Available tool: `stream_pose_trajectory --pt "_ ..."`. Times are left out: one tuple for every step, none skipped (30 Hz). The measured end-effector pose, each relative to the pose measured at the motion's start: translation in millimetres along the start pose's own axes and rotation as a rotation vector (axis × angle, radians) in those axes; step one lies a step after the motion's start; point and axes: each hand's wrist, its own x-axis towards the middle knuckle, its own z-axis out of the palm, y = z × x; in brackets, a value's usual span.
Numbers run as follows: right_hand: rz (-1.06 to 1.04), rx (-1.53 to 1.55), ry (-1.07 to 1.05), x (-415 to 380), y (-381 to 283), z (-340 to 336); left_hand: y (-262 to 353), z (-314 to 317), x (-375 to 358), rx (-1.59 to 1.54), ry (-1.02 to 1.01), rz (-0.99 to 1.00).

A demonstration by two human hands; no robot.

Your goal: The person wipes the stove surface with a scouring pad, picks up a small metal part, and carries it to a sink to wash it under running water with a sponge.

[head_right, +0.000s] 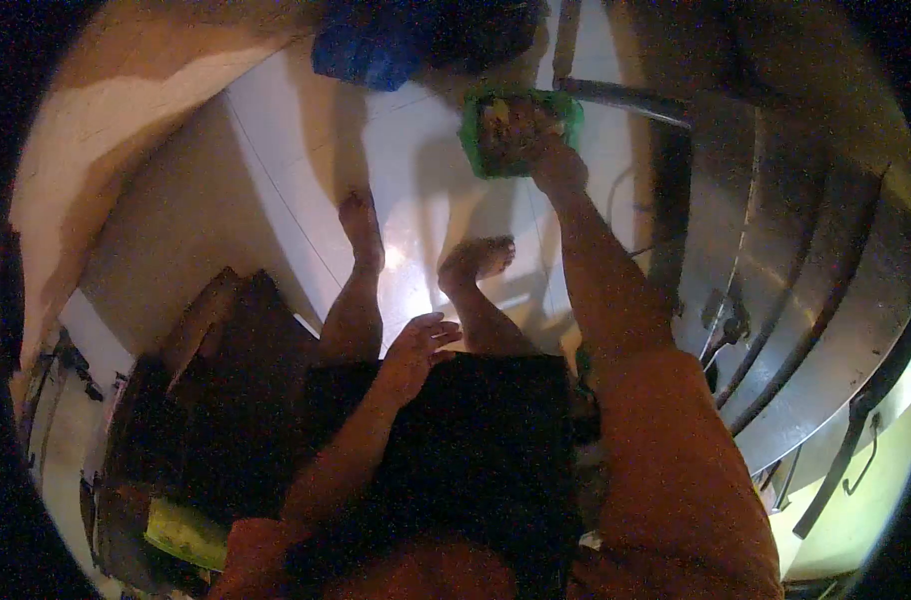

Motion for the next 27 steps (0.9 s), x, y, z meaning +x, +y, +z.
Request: stream_pose_trajectory --pt "0.199 -0.376 -0.083 -2 -20 0 0 -4 -1 0.031 0.019 -0.016" --pt "0.394 -0.750 -0.177 -3 -45 1 2 -7 -1 0.032 0.035 -0.011" --pt "0.397 -0.710 -0.209 0 -89 -4 0 -9 1 0.033 0.029 0.005" --pt "0.417 -0.720 -0.209 -10 -86 -13 -6 -7 -2 0.030 0.011 0.004" --pt "0.304 -0.743 -0.301 -16 -82 -30 -10 -1 -2 0.035 -0.013 -0.017" --pt "0.156 -0.739 -0.407 -10 -79 -28 -5 -1 -1 0.032 0.005 -0.025" --pt "0.137 -0.730 -0.407 -4 -64 -22 -1 -1 0 0.027 0.029 -0.030" --pt "0.063 -0.819 -0.454 -3 -37 -19 2 0 3 0.029 0.031 -0.018" --pt "0.017 -0.917 -0.495 -12 -21 -27 1 1 0 0.042 0.004 0.001" --pt "0.040 -0.925 -0.485 -19 -26 -35 -1 2 -1 0.055 -0.027 0.016" --pt "0.094 -0.841 -0.380 -18 -32 -34 1 3 -1 0.061 -0.033 0.012" --pt "0.132 -0.751 -0.283 -10 -38 -29 2 4 0 0.091 0.036 -0.049" --pt "0.120 -0.747 -0.284 -6 -32 -25 2 5 3 0.117 0.107 -0.108" --pt "0.184 -0.842 -0.442 -9 -27 -24 2 5 2 0.114 0.108 -0.115" --pt "0.261 -0.931 -0.592 -17 -21 -28 0 5 1 0.094 0.053 -0.093" --pt "0.268 -0.928 -0.587 -18 -27 -31 -2 4 1 0.074 0.002 -0.061" --pt "0.230 -0.866 -0.455 -9 -39 -29 -2 2 3 0.076 0.006 -0.056" --pt "0.191 -0.802 -0.328 -2 -50 -25 -1 -1 4 0.040 0.004 -0.049" --pt "0.191 -0.803 -0.332 -4 -52 -26 -4 -1 3 0.003 0.000 -0.049" --pt "0.259 -0.865 -0.461 -11 -52 -33 -11 0 2 0.008 -0.006 -0.060" --pt "0.324 -0.924 -0.587 -13 -54 -38 -14 1 2 0.073 -0.003 -0.066" --pt "0.324 -0.919 -0.580 -18 -32 -43 -14 0 3 0.140 0.007 -0.063" --pt "0.045 -0.941 -0.481 -27 10 -50 -11 -2 3 0.145 0.009 -0.059" --pt "-0.224 -0.955 -0.377 -35 31 -56 -9 -1 1 0.115 0.017 -0.077" --pt "-0.214 -0.963 -0.372 -42 23 -62 -10 -1 -2 0.085 0.017 -0.099" --pt "0.474 -0.461 -0.231 -49 14 -70 -9 0 -3 0.089 0.005 -0.103" --pt "1.095 0.103 -0.061 -55 4 -78 -7 0 -4 0.071 0.027 -0.107"
